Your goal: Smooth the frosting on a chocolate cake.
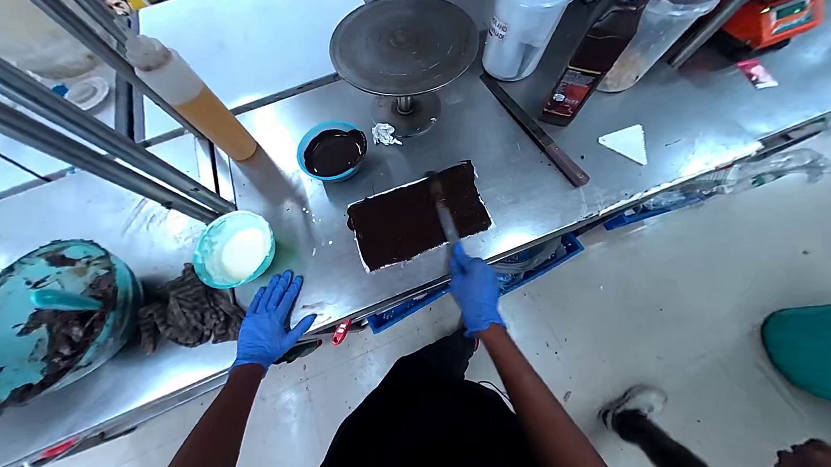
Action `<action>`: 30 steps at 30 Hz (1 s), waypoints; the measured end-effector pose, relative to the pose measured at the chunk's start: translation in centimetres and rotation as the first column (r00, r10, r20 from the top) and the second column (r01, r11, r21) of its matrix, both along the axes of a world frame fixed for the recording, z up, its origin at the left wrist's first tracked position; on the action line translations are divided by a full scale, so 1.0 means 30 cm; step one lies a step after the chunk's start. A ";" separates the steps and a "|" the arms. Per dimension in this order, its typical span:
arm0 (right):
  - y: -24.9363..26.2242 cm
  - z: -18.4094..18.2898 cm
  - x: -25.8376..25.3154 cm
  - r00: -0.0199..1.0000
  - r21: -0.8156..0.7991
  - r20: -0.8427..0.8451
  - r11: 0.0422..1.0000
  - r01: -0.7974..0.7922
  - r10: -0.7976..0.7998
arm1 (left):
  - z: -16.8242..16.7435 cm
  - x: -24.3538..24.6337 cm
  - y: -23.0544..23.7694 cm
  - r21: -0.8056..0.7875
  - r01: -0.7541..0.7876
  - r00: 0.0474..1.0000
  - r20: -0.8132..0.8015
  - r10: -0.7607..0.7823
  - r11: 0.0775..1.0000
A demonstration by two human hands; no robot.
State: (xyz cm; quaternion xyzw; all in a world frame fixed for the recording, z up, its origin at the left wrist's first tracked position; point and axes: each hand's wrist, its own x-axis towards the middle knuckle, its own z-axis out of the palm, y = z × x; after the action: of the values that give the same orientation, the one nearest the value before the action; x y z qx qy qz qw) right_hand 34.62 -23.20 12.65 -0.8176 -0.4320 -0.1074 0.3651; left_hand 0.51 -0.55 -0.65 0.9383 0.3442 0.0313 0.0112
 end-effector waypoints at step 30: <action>-0.023 -0.268 -0.006 0.846 -0.427 -0.528 0.884 -0.190 -0.073 | -0.002 -0.005 -0.001 0.022 0.003 1.000 0.029 -0.003 1.000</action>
State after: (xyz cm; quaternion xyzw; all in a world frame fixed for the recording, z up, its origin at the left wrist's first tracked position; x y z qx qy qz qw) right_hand 34.44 -23.88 4.61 -0.8640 -0.3526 0.2401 0.2672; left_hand 0.36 -0.57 -0.71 0.9384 0.3422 0.0484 0.0059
